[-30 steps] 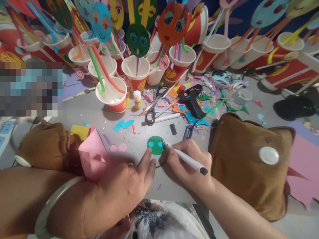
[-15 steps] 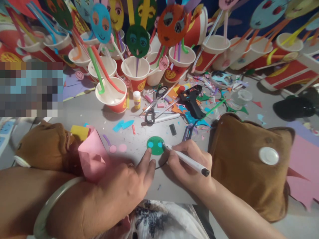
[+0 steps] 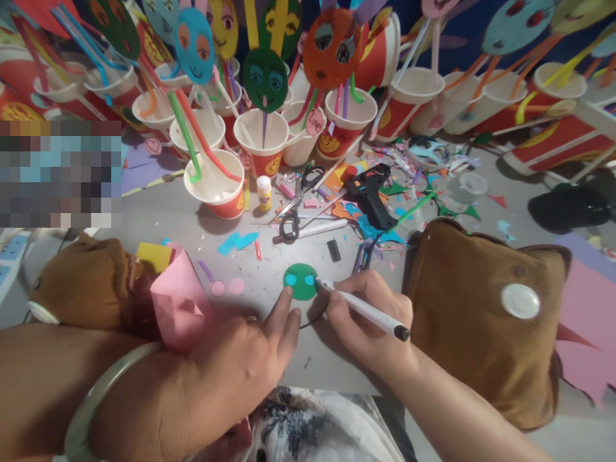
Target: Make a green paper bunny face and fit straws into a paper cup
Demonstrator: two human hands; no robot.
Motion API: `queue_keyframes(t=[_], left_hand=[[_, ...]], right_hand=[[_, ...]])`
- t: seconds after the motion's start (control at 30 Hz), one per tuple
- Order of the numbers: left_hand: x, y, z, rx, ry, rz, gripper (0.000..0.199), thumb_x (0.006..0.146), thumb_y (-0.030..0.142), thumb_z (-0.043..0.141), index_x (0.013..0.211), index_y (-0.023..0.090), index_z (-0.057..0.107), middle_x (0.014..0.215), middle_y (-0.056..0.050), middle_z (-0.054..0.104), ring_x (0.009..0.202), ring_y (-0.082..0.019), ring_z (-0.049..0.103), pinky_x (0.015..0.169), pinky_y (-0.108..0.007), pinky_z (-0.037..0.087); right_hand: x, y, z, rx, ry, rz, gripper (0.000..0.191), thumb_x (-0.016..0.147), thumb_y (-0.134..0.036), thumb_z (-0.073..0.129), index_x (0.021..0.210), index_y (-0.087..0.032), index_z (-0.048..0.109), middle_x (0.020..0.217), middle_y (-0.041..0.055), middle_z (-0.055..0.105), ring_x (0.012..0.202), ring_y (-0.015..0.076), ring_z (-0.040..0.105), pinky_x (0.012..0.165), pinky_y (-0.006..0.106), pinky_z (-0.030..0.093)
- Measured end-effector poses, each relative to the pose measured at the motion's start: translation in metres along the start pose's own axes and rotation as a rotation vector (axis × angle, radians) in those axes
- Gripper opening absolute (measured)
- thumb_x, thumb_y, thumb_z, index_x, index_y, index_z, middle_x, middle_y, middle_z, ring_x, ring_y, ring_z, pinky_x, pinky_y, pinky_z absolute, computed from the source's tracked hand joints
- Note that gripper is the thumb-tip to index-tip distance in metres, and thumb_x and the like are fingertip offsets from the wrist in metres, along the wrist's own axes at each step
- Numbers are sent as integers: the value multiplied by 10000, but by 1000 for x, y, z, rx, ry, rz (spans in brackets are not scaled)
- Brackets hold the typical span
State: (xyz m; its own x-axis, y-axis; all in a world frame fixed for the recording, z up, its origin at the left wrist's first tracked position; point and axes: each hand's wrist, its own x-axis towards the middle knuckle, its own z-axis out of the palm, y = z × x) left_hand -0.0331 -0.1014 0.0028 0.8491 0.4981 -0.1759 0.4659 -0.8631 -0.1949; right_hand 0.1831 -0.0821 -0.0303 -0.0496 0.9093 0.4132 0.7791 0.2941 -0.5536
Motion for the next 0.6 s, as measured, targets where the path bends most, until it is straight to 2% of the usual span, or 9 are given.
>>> queue_keyframes(t=[0.2, 0.37, 0.5, 0.6], left_hand=[[2, 3, 4, 28, 0, -27, 576, 900, 206, 443, 1453, 49, 473, 1470, -294, 492, 535, -93, 508, 439, -276, 346], [-1, 2, 2, 109, 45, -15, 551, 901, 165, 412, 1424, 13, 494, 1447, -303, 511, 582, -105, 558, 502, -280, 413], [0, 0, 0, 112, 51, 5, 553, 896, 148, 396, 1419, -3, 495, 1416, -303, 542, 606, -112, 578, 501, -273, 411], [1, -1, 0, 79, 31, 5, 554, 907, 158, 393, 1432, 4, 482, 1419, -298, 541, 614, -116, 587, 498, -276, 413]], right_hand=[[-2, 0, -1, -18, 43, 48, 113, 841, -192, 631, 776, -251, 562, 545, -28, 646, 355, 119, 525, 342, 241, 414], [-18, 13, -2, -11, 195, 50, 85, 829, -284, 686, 836, -229, 621, 700, 25, 713, 533, 181, 675, 452, 283, 526], [-31, 18, -1, 122, 144, 95, 103, 825, -271, 678, 913, -263, 625, 745, 27, 719, 667, 257, 731, 525, 370, 583], [-33, 16, -1, 193, 76, 71, 167, 815, -216, 679, 957, -280, 619, 811, 39, 747, 664, 258, 734, 520, 372, 592]])
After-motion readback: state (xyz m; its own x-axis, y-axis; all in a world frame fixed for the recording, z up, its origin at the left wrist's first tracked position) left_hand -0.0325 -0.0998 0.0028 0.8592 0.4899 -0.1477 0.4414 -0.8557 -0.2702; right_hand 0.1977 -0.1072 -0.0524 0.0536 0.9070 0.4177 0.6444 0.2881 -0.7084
